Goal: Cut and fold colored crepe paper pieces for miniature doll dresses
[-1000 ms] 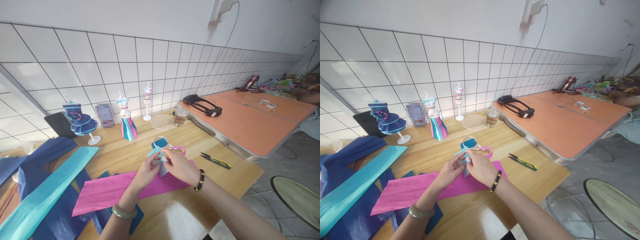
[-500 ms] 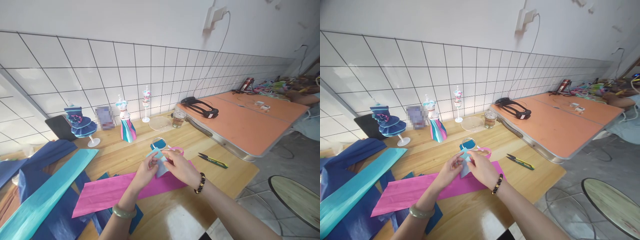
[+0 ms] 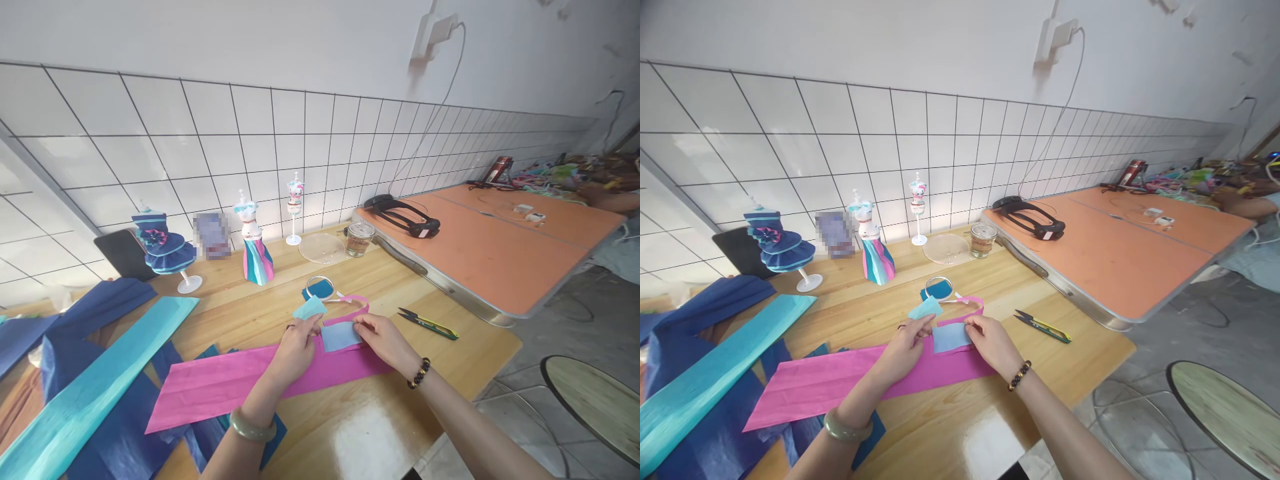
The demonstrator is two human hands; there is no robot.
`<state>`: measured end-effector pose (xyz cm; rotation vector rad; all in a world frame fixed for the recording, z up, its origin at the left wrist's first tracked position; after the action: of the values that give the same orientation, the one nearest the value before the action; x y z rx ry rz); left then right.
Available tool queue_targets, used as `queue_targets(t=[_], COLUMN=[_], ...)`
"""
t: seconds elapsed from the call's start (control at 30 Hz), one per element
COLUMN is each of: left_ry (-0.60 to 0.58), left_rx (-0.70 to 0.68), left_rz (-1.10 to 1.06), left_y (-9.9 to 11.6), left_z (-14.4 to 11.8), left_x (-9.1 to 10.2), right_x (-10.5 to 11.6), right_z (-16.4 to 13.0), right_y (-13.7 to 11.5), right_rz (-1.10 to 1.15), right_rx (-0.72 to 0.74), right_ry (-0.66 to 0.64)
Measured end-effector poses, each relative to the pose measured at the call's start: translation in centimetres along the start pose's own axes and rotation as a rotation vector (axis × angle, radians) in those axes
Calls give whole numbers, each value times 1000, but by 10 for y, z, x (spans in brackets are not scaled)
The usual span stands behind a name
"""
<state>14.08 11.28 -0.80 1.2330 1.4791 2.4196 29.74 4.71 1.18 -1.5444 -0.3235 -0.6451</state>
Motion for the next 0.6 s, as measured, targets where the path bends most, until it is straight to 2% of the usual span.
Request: queue_targets(t=[0.13, 0.27, 0.47, 0.53, 0.6], left_ry=[-11, -32, -43, -38, -28], left_rx=[-9, 8, 33, 39, 48], left_rz=[-16, -52, -87, -88, -83], left_y=[-2, -3, -2, -2, -3], left_z=[0, 0, 1, 2, 2], left_x=[-2, -2, -3, -2, -2], right_x=[9, 34, 84, 93, 91], right_z=[2, -1, -14, -20, -25], right_y=[10, 31, 71, 74, 69], right_rz=[56, 68, -89, -161, -205], right_rx=[-44, -126, -235, -242, -227], right_ry=[33, 77, 222, 300, 354])
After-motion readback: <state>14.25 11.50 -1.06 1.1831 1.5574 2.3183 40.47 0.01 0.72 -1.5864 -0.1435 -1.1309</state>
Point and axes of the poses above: each hand's wrist, its own z-axis towards the middle knuckle, its own x-axis out of the back of the hand, y = z × x, the point moved 8 cm from there along z, towards the middle knuckle, and after that the axes turned 5 degrees about z, right-handed, at the moved point
